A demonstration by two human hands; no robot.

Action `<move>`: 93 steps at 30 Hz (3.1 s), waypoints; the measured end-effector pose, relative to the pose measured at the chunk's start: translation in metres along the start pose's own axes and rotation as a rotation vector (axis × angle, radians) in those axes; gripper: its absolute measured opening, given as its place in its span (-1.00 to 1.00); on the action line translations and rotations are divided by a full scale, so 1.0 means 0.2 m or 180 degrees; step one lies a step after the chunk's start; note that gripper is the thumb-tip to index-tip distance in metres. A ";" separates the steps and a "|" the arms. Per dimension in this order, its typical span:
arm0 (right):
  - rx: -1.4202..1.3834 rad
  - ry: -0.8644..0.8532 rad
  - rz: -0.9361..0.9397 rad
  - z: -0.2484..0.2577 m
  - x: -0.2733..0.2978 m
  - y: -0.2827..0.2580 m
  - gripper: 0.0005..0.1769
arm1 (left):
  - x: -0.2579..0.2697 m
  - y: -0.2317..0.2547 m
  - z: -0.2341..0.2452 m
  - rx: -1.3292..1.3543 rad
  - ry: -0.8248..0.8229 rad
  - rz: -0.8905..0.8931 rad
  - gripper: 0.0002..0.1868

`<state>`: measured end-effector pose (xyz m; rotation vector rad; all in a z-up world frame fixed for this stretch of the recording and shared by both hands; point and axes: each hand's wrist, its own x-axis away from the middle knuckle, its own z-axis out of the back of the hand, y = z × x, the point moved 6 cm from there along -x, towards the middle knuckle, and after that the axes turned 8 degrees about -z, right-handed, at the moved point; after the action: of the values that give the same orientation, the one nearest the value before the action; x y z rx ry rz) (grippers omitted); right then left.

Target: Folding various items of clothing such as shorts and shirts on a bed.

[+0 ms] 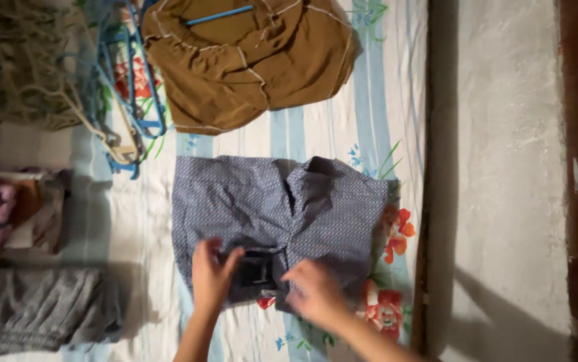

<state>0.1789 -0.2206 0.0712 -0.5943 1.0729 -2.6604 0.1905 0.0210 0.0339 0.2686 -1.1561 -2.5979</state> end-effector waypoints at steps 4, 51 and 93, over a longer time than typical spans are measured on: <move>0.1275 0.0709 0.1120 -0.19 0.11 -0.13 -0.29 | 0.30 -0.37 -0.15 0.0268 -0.0390 0.0341 -0.45; -0.0518 0.1065 0.0730 0.39 -0.09 -0.35 -0.77 | -0.02 0.66 0.16 0.1089 -0.1398 -0.2168 -0.62; -0.0214 0.0873 0.0405 0.39 -0.14 -0.18 -0.86 | 0.01 0.55 0.15 0.0332 -0.0943 -0.1810 -0.50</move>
<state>0.2364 -0.2345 0.1395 -0.1666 1.2298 -2.6550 0.1993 -0.0290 0.1368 0.2717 -1.4974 -3.1552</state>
